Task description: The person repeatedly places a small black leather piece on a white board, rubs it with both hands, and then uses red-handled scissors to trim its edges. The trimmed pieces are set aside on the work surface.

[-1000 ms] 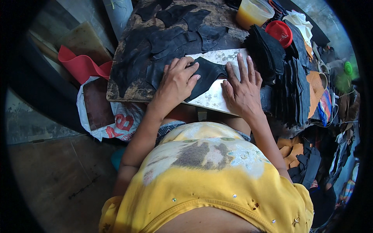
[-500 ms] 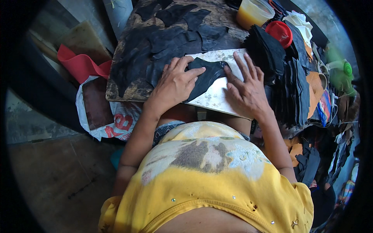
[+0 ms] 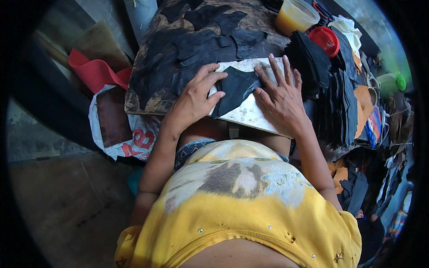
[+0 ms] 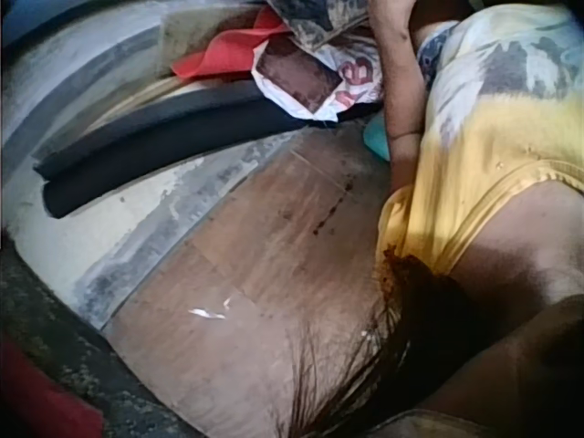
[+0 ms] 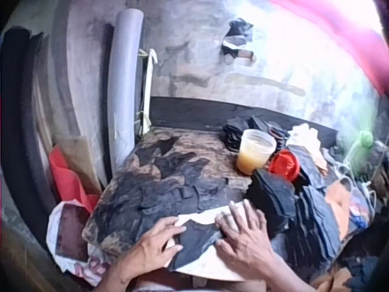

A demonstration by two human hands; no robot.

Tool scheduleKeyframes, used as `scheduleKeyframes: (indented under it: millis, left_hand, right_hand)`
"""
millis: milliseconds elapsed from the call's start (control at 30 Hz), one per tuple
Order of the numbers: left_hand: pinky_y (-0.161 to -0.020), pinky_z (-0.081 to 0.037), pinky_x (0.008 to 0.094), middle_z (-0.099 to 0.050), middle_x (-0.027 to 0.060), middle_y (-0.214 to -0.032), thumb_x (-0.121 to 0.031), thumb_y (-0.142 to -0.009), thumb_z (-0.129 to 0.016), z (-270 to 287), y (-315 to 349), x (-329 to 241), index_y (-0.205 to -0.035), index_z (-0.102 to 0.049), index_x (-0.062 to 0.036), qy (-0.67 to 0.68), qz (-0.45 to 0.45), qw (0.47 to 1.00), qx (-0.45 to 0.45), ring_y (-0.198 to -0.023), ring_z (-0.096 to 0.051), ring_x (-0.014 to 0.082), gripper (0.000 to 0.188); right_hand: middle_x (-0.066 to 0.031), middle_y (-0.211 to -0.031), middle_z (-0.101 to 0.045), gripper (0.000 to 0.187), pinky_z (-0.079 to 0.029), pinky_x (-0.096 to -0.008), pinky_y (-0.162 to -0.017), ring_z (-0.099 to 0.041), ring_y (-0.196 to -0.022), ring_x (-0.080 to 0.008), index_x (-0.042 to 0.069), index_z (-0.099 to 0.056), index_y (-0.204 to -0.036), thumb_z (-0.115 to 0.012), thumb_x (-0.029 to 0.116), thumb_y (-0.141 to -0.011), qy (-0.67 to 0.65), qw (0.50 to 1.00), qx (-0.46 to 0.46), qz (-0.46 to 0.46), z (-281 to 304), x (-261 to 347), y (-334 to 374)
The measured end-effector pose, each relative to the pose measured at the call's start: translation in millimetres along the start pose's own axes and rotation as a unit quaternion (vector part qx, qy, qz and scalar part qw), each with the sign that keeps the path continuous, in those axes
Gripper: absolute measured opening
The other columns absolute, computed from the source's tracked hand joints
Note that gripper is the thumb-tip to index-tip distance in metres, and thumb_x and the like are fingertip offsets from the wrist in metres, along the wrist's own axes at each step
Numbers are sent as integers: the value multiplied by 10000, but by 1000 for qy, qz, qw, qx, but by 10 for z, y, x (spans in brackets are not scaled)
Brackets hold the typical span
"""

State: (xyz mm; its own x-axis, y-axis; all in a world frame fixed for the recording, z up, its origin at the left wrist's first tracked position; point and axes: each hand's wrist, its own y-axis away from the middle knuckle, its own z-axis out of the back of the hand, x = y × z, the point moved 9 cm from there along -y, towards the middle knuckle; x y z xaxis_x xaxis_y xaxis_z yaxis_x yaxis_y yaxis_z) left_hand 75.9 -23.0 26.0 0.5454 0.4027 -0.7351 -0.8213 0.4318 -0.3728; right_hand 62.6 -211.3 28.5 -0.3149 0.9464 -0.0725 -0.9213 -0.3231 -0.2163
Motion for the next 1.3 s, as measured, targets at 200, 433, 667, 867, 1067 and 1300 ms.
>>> scheduleKeyframes:
  millis: [200,433,667,867,1067,1300]
  left_hand:
    - [-1000,-472,340,-525,156,-1356,51,-775,-720,53,25,15,-1366,-496,-35,48,31,997,-46,-1166,-621,243,638]
    - [-1021,-459,333,-475,187,-1438,80,-822,-666,64,114,65,-1457,-385,-44,84,68,993,-54,-1240,-588,247,705]
    - [-998,-464,317,-530,225,-1380,72,-892,-562,62,150,133,-1466,-369,-36,92,59,990,-89,-1211,-610,246,615]
    - [-915,-497,305,-627,165,-1189,-8,-941,-528,177,-19,247,-1293,-579,-5,66,46,989,-125,-997,-687,228,356]
    - [-866,-502,336,-630,139,-1064,-107,-893,-649,63,-261,227,-1093,-718,-33,-49,34,997,-42,-989,-644,273,223]
    - [-779,-513,297,-651,111,-976,-71,-845,-690,35,-273,180,-974,-705,-1,15,36,997,-65,-884,-654,208,148]
  right_hand:
    - [-113,-1627,-179,579,-77,-687,-1116,-56,-1509,-372,183,-439,-1480,-424,466,-975,3,999,33,-1,-55,220,8]
    - [-146,-1625,-168,678,-28,-721,-1100,-30,-1507,-386,113,-476,-1450,-448,543,-927,-53,998,25,40,-69,494,-193]
    - [-89,-1622,-211,583,-13,-721,-1101,-81,-1510,-364,366,-409,-1487,-538,363,-918,-21,993,1,120,-35,543,-300]
    - [-4,-1623,-226,445,80,-684,-1124,-73,-1513,-332,516,-398,-1438,-382,393,-1010,4,988,16,152,-121,493,-277]
    - [0,-1616,-243,418,102,-671,-1129,-80,-1513,-319,506,-442,-1413,-313,494,-1016,-20,982,6,187,-5,577,-69]
    - [-78,-1630,-191,424,69,-655,-1138,-75,-1505,-379,450,-496,-1407,-395,433,-995,-122,975,39,179,50,845,230]
